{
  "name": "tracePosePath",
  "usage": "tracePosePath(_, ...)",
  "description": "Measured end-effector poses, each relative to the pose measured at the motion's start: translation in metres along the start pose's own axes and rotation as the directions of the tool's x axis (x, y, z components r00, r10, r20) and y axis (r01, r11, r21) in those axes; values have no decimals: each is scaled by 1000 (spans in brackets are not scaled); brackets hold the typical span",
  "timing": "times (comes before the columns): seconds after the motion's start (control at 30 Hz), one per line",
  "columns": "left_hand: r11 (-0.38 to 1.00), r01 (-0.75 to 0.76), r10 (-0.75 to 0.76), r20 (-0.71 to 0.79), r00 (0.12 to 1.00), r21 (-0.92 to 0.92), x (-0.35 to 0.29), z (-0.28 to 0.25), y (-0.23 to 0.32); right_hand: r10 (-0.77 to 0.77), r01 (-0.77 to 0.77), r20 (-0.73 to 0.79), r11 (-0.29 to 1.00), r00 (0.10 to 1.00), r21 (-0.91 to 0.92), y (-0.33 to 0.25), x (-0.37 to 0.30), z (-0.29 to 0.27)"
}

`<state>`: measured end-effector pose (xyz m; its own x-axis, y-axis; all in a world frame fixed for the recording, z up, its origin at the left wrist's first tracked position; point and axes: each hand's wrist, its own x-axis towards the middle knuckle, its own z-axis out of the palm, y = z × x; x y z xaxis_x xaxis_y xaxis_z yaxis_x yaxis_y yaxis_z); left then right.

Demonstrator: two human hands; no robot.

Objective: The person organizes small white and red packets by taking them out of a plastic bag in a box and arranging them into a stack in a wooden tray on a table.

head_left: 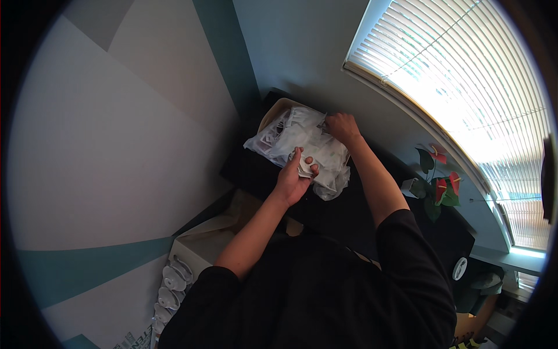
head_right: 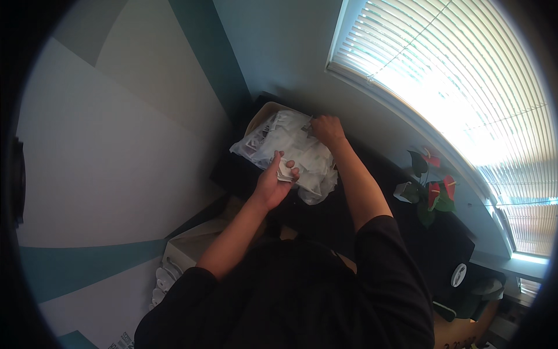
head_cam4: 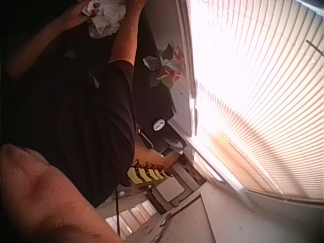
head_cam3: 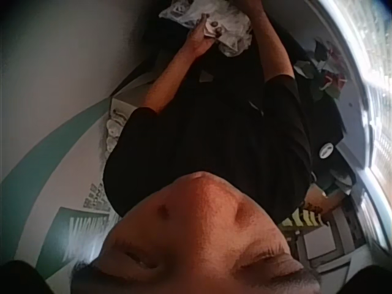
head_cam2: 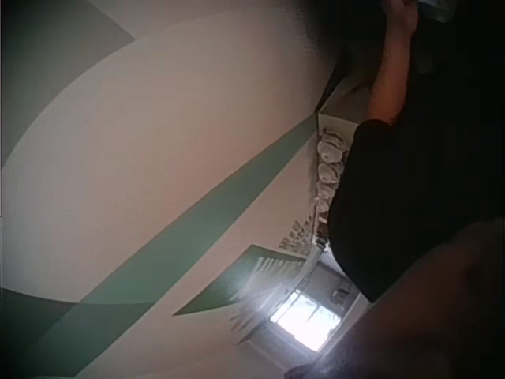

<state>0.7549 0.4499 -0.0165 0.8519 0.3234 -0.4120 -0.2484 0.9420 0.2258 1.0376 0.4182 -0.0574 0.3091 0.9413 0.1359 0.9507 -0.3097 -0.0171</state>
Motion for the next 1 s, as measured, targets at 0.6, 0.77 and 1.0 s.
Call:
tracePosePath(0.6,999,-29,28,-78,997,-13,15,22,-15,256,10,-454,863,853,506,-95,-107,-122)
tracePosePath(0.77,998,35,-32,-52,998,57,-4,47,-27,189,75,-442,855,877,514,-128,-160,-113)
tracePosePath(1.0,998,-64,64,-4,998,19,-34,-8,-49,3,218,-343,767,939,604,-143,-191,-116)
